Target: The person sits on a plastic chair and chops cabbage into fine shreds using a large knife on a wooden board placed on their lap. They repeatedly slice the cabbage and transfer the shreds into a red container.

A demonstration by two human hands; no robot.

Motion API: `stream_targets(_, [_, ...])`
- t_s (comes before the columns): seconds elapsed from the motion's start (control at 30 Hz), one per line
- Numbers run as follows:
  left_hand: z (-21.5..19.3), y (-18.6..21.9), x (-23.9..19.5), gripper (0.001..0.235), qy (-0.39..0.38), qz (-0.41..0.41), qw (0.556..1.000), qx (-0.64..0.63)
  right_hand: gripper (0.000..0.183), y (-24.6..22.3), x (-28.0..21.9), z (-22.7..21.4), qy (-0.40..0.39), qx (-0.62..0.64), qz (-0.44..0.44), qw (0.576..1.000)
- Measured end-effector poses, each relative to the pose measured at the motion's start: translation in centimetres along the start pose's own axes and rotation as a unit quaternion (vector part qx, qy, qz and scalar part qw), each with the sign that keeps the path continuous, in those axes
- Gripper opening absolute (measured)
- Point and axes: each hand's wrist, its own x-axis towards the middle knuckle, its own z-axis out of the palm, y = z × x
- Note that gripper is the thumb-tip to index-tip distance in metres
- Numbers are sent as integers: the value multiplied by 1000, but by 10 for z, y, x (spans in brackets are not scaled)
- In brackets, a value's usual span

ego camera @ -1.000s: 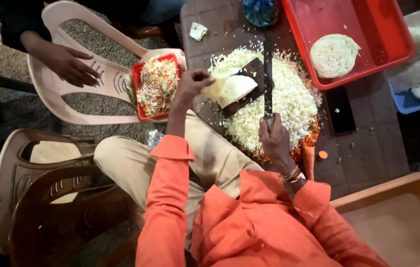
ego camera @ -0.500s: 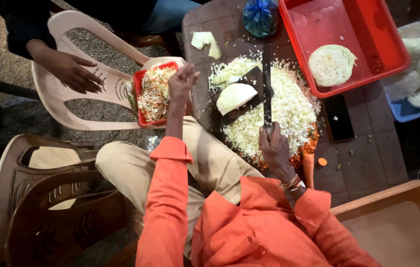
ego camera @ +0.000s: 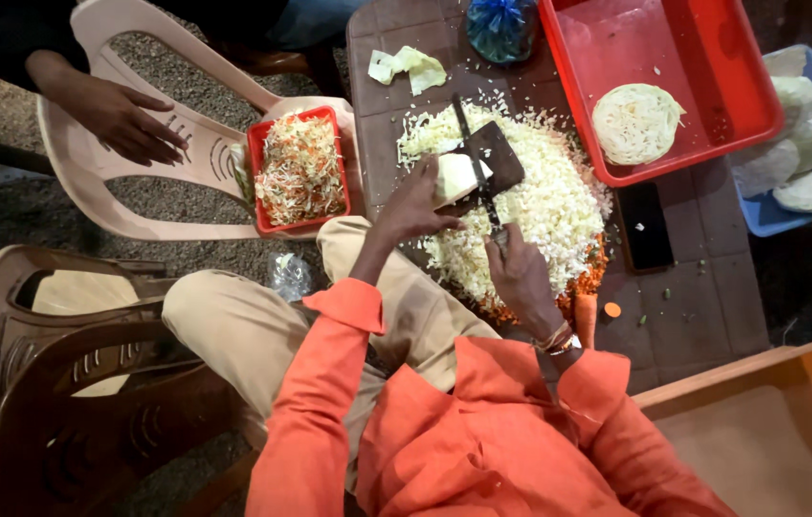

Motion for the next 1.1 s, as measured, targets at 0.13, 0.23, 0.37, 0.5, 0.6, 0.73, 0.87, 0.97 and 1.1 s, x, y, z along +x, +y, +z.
stream_targets(0.13, [4,1,-4,89,22,-53,998,33,33,-8,11,-1,-52,-53,21,997])
stream_targets(0.23, [2,0,-7,73,10,-85,996,-6,33,-13,17,0,-60,-74,12,995])
stream_targets(0.37, [-3,1,-9,70,42,-44,998,-14,34,-16,22,4,-79,-107,11,991])
stream_targets(0.5, [1,-4,-9,81,23,-31,999,1,31,-15,23,4,-87,-112,1,990])
stream_targets(0.6, [7,-13,-7,95,48,9,999,19,31,-15,28,1,-100,-129,-10,987])
stream_targets(0.73, [21,-24,-7,89,2,-70,997,-26,34,-8,34,-3,-101,-135,-33,985])
stream_targets(0.87, [30,-35,-7,90,23,-28,999,-15,39,4,41,10,-108,-145,-47,982])
stream_targets(0.97, [31,-38,-5,84,40,-5,998,-41,32,18,59,36,-159,-130,6,979])
stream_targets(1.1, [25,-34,-8,91,35,-8,998,-43,39,38,64,70,-105,-164,-74,978])
